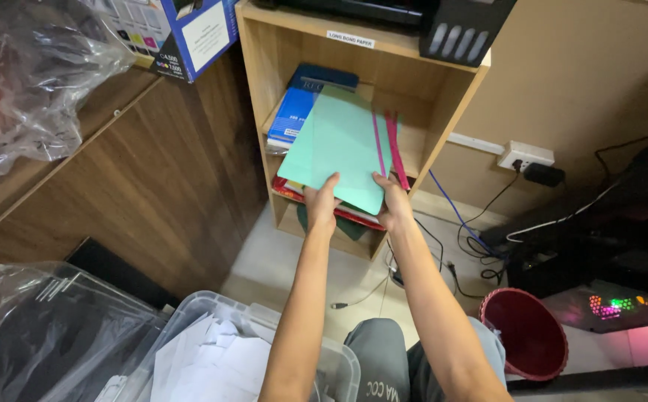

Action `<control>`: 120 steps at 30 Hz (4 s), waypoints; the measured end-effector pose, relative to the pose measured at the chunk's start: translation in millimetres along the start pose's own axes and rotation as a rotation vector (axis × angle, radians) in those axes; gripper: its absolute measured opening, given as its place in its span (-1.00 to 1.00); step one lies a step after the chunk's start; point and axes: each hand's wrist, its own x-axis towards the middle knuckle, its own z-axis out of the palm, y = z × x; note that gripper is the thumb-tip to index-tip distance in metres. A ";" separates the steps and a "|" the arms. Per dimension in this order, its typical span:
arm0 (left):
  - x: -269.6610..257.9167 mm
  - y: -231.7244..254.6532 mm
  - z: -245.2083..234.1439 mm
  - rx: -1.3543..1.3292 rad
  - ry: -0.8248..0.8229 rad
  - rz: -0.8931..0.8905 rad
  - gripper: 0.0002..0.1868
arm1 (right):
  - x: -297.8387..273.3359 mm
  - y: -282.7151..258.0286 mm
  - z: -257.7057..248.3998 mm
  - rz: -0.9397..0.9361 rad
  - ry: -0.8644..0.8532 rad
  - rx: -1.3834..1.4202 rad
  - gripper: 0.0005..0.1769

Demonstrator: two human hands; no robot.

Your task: The person organizes stationery items by placing a light green folder, a blue box, and a brown cloth into a wooden shelf. They also handle a clear plastic bag and a white box, moving them between a plastic bin and the shelf.

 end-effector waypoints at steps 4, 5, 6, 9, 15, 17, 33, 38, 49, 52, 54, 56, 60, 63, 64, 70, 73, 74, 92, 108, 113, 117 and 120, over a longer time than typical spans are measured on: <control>5.3 -12.4 -12.0 0.063 0.026 0.122 -0.44 | -12.5 -8.9 -1.9 -0.011 0.044 0.049 -0.58; 0.1 -5.9 -11.6 -0.025 0.096 0.077 -0.44 | -17.9 -13.2 -0.5 -0.007 0.089 0.102 -0.57; -4.9 0.5 -11.3 -0.113 0.165 0.033 -0.45 | -23.4 -17.3 1.0 -0.002 0.133 0.156 -0.55; -11.4 5.7 -19.7 -0.120 0.161 -0.017 -0.43 | -7.0 -9.6 -22.4 0.052 0.109 0.148 -0.48; -13.9 -10.0 -58.5 -0.088 0.111 0.040 -0.37 | 13.4 -2.7 -39.9 0.172 -0.052 -0.098 -0.54; -31.3 -6.0 -65.4 -0.028 0.111 -0.017 -0.35 | -4.9 -6.0 -25.7 0.183 -0.052 -0.116 -0.58; -110.6 -10.1 -190.5 0.146 0.076 0.163 -0.21 | -101.2 -14.4 -38.6 0.072 -0.235 -0.617 -0.73; -154.1 38.8 -179.6 0.166 -0.236 -0.038 -0.35 | -125.6 -5.2 -19.3 0.220 -0.356 -0.568 -0.59; -217.5 43.4 -217.2 0.385 -0.093 0.171 -0.71 | -153.7 61.7 -9.2 0.111 -0.336 -0.807 -0.60; -223.9 44.8 -221.9 0.336 -0.047 0.121 -0.74 | -150.8 72.0 -13.8 0.078 -0.317 -0.735 -0.66; -230.1 42.5 -228.1 0.442 0.020 0.146 -0.73 | -152.5 78.1 -16.1 0.118 -0.306 -0.627 -0.65; -231.4 44.2 -228.6 0.415 0.020 0.129 -0.72 | -158.2 75.4 -10.6 0.115 -0.302 -0.627 -0.62; -232.5 51.1 -218.9 0.315 -0.055 0.121 -0.64 | -154.4 74.1 -28.8 0.094 -0.299 -0.569 -0.51; -230.4 47.6 -214.2 0.329 -0.131 0.185 -0.49 | -157.4 65.8 -34.8 0.123 -0.300 -0.414 -0.47; -226.5 41.9 -215.9 0.331 -0.139 0.182 -0.49 | -160.2 61.1 -31.8 0.118 -0.292 -0.412 -0.47; -212.5 14.8 -229.4 0.300 0.012 0.143 -0.47 | -148.0 70.5 -64.2 0.253 -0.272 -0.133 -0.65; -213.2 16.0 -233.4 0.166 0.107 0.196 -0.49 | -132.2 85.2 -86.0 0.261 -0.323 -0.125 -0.79; -214.2 18.5 -235.0 0.136 0.157 0.257 -0.53 | -131.1 86.6 -87.0 0.265 -0.308 -0.180 -0.81; -287.6 42.8 -365.6 -0.574 0.118 0.503 -0.64 | -198.2 177.8 5.9 0.283 -0.936 -0.781 -0.52; -271.9 18.7 -339.1 -0.728 0.204 0.343 -0.88 | -220.3 261.0 -17.3 0.290 -1.116 -0.650 -0.28; -262.3 21.4 -339.1 -0.692 0.398 0.248 -0.84 | -217.8 275.9 -19.1 0.268 -0.934 -0.743 -0.37; -257.0 14.9 -332.2 -0.753 0.332 0.236 -0.86 | -223.0 226.5 -2.6 0.374 -0.668 -0.787 -0.52; -249.3 6.2 -327.6 -0.727 0.177 0.254 -0.86 | -222.2 188.5 -9.2 0.351 -0.731 -0.680 -0.53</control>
